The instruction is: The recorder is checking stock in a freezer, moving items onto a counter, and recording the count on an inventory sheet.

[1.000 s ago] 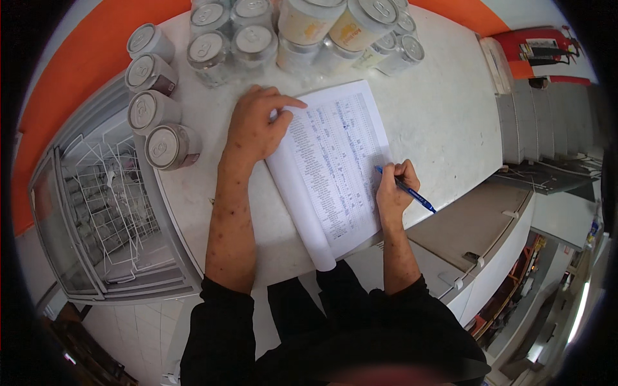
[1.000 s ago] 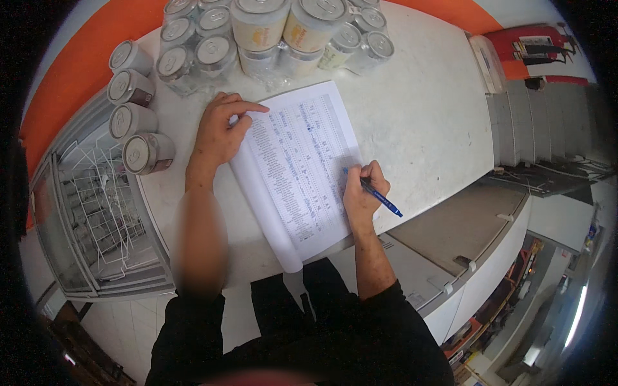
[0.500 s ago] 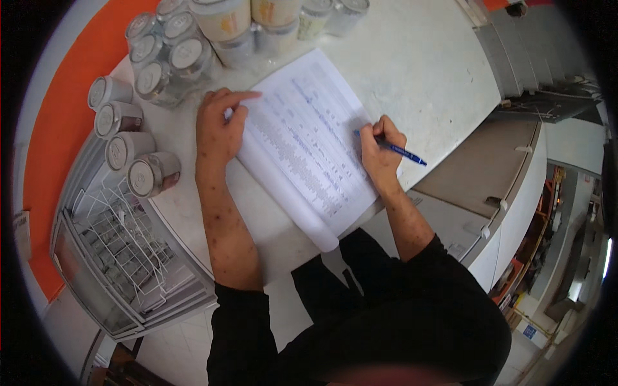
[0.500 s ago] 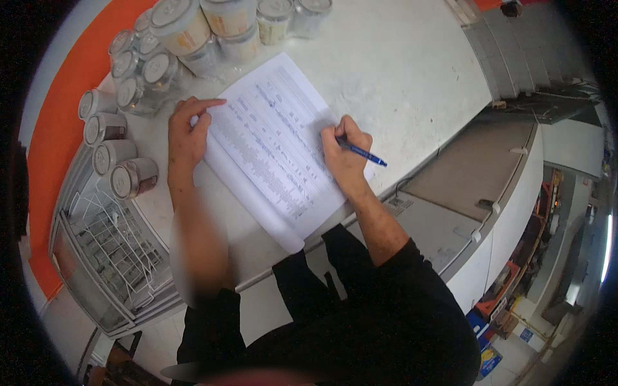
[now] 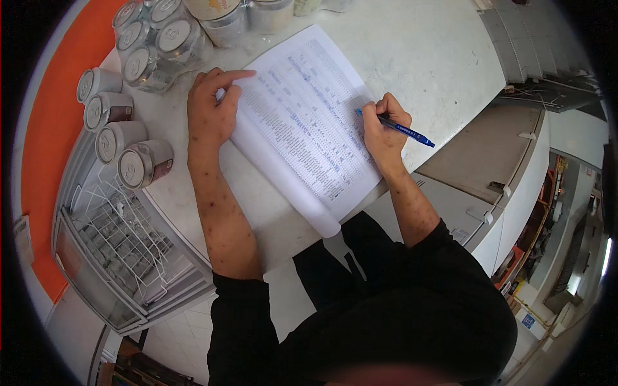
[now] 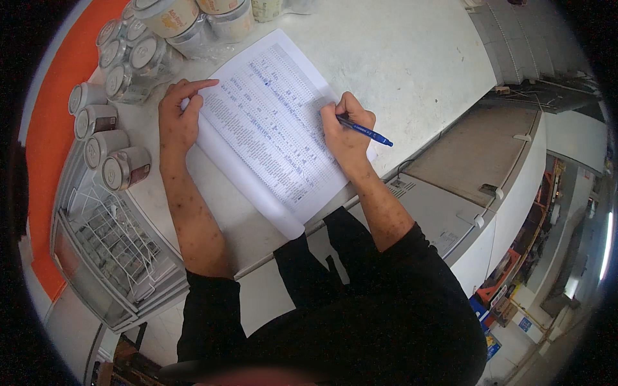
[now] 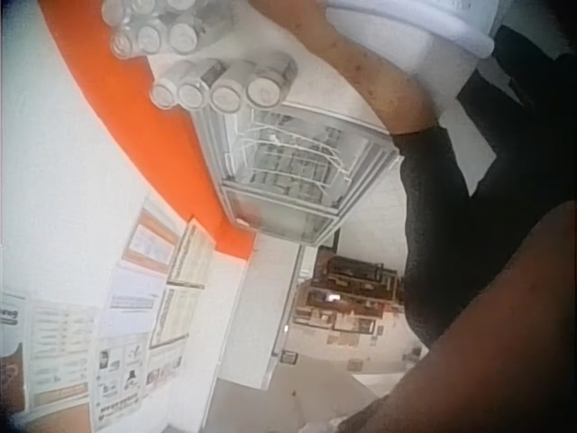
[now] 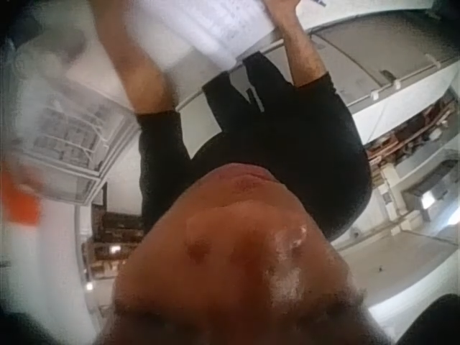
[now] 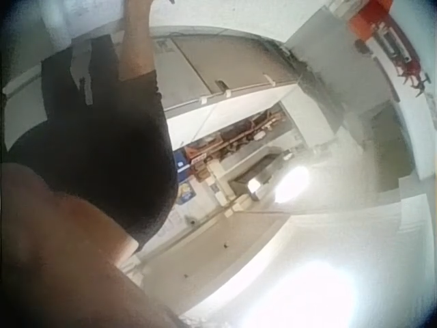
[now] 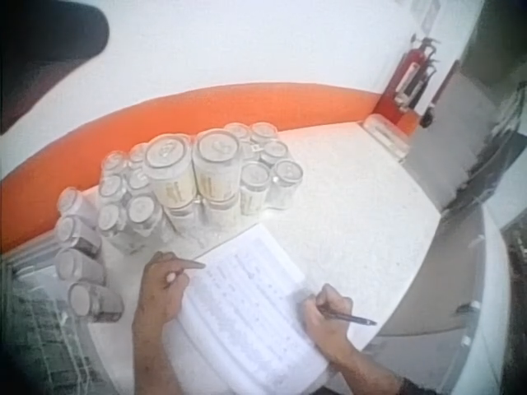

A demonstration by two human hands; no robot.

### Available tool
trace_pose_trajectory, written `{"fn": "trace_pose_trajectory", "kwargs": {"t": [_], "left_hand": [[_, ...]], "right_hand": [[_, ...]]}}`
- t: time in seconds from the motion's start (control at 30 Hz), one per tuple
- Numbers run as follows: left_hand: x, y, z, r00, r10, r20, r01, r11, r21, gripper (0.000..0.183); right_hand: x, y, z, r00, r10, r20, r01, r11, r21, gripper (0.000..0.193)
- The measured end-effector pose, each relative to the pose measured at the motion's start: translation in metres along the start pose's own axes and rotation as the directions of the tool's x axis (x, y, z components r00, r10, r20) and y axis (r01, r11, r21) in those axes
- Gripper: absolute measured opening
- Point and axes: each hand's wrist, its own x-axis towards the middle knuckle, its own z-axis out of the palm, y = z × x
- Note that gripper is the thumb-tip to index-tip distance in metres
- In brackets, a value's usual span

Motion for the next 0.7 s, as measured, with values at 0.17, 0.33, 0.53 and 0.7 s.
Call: {"fn": "trace_pose_trajectory", "kwargs": {"t": [0.17,0.33,0.53,0.7], "left_hand": [[0.0,0.0015,0.002,1.0,-0.001,0.002,0.001,1.0,-0.006,0.035],[-0.0003,0.0005,0.0002,1.0,-0.017,0.01,0.018,0.999,-0.029,0.037],[0.0007,0.0009,0.0019,0.999,-0.036,0.002,0.036,0.999,-0.031,0.037],[0.0006,0.0014,0.0011,1.0,-0.016,0.012,0.016,1.0,-0.023,0.036]], "right_hand": [[0.0005,0.0009,-0.0006,1.0,-0.005,0.005,0.005,1.0,-0.006,0.03],[0.0005,-0.0042,0.0009,1.0,0.015,0.009,-0.016,1.0,0.015,0.03],[0.0015,-0.0032,0.0002,1.0,0.006,0.012,-0.006,1.0,0.02,0.03],[0.001,-0.0017,0.0003,1.0,0.008,0.008,-0.008,1.0,0.01,0.029]]}}
